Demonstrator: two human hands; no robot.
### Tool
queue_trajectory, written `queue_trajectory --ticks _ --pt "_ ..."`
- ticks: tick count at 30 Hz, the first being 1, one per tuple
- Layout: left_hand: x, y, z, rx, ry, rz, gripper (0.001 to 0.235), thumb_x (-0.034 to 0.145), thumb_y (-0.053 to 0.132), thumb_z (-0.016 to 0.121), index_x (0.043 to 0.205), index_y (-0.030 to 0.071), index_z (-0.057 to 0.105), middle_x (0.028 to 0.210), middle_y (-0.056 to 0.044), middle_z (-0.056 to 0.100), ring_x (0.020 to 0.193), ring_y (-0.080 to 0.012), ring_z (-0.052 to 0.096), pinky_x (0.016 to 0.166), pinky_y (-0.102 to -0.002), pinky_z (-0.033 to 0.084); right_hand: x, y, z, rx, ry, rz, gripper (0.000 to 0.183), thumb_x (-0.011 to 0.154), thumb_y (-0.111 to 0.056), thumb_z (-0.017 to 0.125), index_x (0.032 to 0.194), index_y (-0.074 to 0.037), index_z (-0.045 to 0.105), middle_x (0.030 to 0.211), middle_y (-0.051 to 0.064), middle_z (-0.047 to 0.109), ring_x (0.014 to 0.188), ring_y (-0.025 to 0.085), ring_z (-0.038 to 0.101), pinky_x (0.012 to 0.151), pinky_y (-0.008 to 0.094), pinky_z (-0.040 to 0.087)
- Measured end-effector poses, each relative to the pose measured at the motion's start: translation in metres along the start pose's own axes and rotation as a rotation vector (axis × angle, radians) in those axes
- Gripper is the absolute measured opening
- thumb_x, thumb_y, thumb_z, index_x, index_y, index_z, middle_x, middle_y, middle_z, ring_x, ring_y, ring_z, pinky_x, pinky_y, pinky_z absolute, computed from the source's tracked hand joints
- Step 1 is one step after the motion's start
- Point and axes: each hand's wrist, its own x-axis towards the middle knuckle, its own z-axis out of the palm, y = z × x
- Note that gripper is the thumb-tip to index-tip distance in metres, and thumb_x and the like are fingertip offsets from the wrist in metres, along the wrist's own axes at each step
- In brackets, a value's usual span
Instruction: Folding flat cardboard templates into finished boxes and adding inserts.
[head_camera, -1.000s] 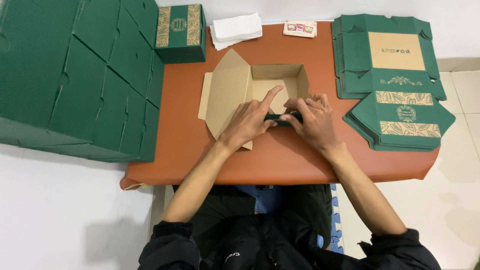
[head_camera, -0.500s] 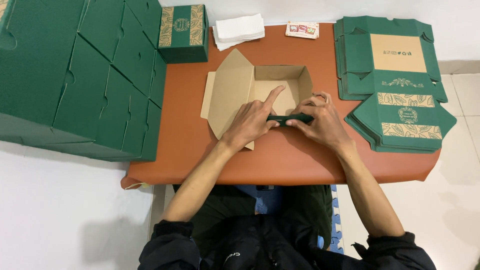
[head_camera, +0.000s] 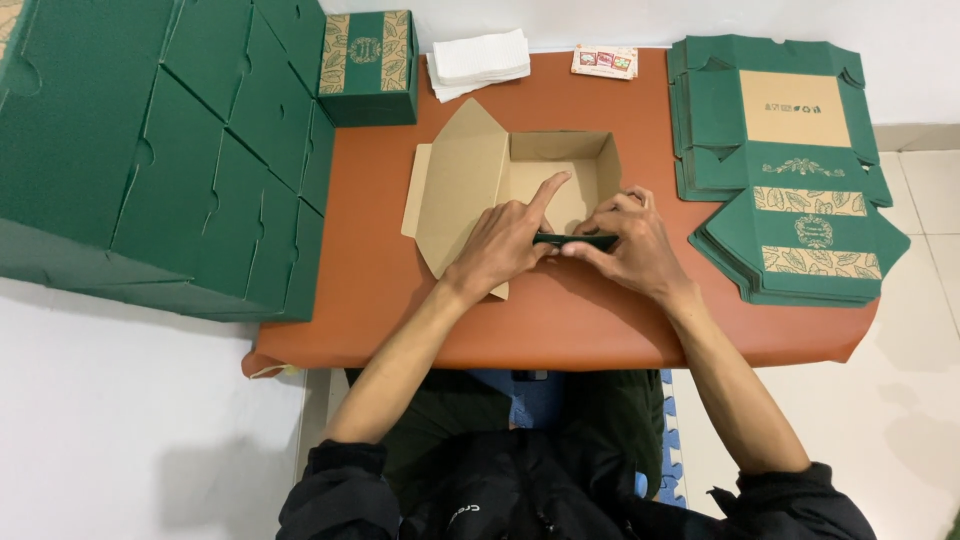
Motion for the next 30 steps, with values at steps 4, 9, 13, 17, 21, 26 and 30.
queue_trajectory --ticks 4,9,13,17,21,26,30 --pt "-0.003 0.006 -0.007 0.013 -0.004 -0.004 0.094 0.088 0.003 0.083 0.164 0.006 0.029 0.098 -0.014 0.084 0.096 -0.0423 0.08 0.086 -0.063 0.059 -0.005 0.021 0.013 -0.065 0.038 -0.018 0.025 0.085 -0.027 0.096 0.083 -0.012 0.077 0.083 0.001 0.077 0.09 0.021 0.07 0.115 0.052 0.036" --pt "-0.02 0.011 -0.035 -0.002 0.163 0.285 0.053 0.105 0.009 0.066 0.155 0.005 0.049 0.124 -0.019 0.076 0.121 -0.0433 0.071 0.104 -0.061 0.053 0.004 0.003 0.007 -0.21 0.072 -0.114 0.034 0.087 -0.023 0.096 0.078 -0.006 0.068 0.077 0.004 0.074 0.089 0.022 0.071 0.116 0.053 0.036" --pt "-0.044 0.017 -0.056 0.129 0.133 0.349 0.042 0.094 -0.016 0.06 0.128 0.005 0.073 0.128 -0.015 0.074 0.127 -0.0412 0.066 0.111 -0.059 0.047 0.001 0.009 0.012 -0.228 0.083 -0.131 0.03 0.089 -0.026 0.093 0.081 -0.009 0.07 0.079 0.002 0.076 0.09 0.02 0.071 0.116 0.051 0.036" --pt "-0.062 0.018 -0.054 0.218 -0.075 0.212 0.039 0.08 -0.012 0.073 0.111 0.011 0.081 0.149 -0.017 0.063 0.146 -0.039 0.051 0.122 -0.067 0.03 0.0 0.005 0.013 -0.209 0.081 -0.114 0.026 0.09 -0.025 0.093 0.087 -0.008 0.073 0.079 0.005 0.076 0.089 0.022 0.071 0.117 0.051 0.036" --pt "-0.055 -0.003 -0.023 0.186 0.098 0.237 0.012 0.084 0.011 0.088 0.091 0.012 0.079 0.146 -0.009 0.065 0.141 -0.0324 0.059 0.121 -0.065 0.035 0.001 0.005 0.013 -0.21 0.09 -0.133 0.027 0.09 -0.023 0.094 0.086 -0.007 0.073 0.075 0.006 0.075 0.088 0.021 0.071 0.116 0.05 0.037" --pt "-0.046 -0.007 -0.013 0.175 0.247 0.195 0.013 0.101 0.019 0.078 0.098 0.011 0.069 0.112 -0.009 0.08 0.109 -0.0282 0.078 0.112 -0.052 0.049 0.0 0.005 0.011 -0.214 0.088 -0.141 0.024 0.09 -0.021 0.093 0.09 -0.007 0.074 0.077 0.006 0.076 0.088 0.021 0.071 0.115 0.05 0.037" --pt "-0.042 -0.01 -0.007 0.153 0.301 0.163 0.014 0.107 0.025 0.07 0.1 0.015 0.064 0.099 -0.005 0.081 0.091 -0.0275 0.08 0.089 -0.042 0.061 -0.001 0.006 0.011 -0.198 0.088 -0.165 0.023 0.089 -0.023 0.094 0.093 -0.008 0.076 0.077 0.005 0.076 0.089 0.02 0.07 0.114 0.051 0.037"
